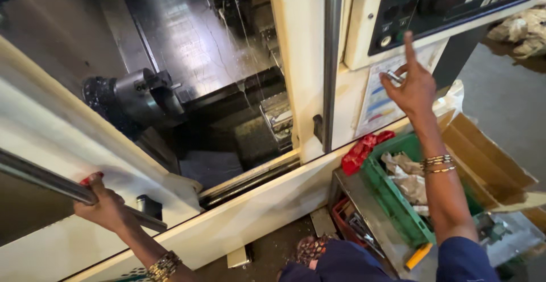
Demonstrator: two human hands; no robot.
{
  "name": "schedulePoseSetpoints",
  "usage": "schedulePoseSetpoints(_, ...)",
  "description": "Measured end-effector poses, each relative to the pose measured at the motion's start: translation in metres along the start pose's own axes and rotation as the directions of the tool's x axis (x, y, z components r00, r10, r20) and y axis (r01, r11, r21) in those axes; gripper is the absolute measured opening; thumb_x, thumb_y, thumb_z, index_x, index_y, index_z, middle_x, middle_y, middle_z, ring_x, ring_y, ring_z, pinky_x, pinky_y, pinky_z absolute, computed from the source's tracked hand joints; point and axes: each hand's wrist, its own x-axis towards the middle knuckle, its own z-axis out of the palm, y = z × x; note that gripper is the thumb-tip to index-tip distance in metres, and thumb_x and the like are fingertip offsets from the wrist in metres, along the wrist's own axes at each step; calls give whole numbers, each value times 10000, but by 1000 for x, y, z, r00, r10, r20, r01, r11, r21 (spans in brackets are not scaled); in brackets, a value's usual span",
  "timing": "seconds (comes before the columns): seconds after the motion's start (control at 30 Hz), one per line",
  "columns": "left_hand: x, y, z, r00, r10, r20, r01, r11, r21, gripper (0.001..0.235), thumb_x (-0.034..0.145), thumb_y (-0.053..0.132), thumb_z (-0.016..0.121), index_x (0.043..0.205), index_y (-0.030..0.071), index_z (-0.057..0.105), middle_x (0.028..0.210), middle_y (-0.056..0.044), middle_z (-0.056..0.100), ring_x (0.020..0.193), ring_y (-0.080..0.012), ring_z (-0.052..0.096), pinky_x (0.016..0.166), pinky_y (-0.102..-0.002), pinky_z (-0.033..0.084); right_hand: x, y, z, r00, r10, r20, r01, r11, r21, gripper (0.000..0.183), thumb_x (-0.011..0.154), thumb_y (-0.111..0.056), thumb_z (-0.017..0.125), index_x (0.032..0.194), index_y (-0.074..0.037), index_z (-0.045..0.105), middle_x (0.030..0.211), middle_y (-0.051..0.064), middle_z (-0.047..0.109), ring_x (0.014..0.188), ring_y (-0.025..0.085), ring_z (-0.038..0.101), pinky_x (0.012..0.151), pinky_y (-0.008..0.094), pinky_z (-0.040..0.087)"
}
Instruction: The person opens a machine door, places a metal rod into the machine, and closes the door. They then wipe the door handle with a cloth and repeat the process of opening the door, placing the rod, and closing it.
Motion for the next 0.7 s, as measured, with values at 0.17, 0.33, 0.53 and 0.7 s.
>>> schedulePoseSetpoints(0.17,-29,-8,38,998,-6,-56,9,999,53,140,1079,109,706,1000,31,620,834,-21,627,540,-37,430,460,-227,296,11,5,9,990,108,88,-102,993,-63,1078,810,-260,877,1703,-309,276,711,102,682,665,346,693,655,479,550)
schedulePoseSetpoints(0.33,-61,-14,78,999,-7,-48,10,999,48,145,1047,97,721,981,21,616,779,-6,597,557,-58,455,488,-236,329,10,7,8,994,81,69,-77,996,-54,1060,794,-245,875,1688,-325,312,675,96,660,642,338,687,631,471,548)
schedulePoseSetpoints(0.53,-101,-18,130,985,173,13,-173,977,124,134,1070,89,704,1034,-24,639,883,-3,626,746,-80,549,664,-253,461,14,6,-7,986,82,147,-69,994,-88,1042,782,-232,863,1673,-346,336,649,99,654,636,348,677,627,481,541)
schedulePoseSetpoints(0.7,-134,-15,172,983,176,61,-182,974,133,133,1065,114,708,1056,-13,671,833,4,589,719,-73,513,631,-255,425,22,6,-33,969,45,243,-16,993,-121,942,798,-249,833,1637,-345,417,642,92,662,636,343,678,633,478,548)
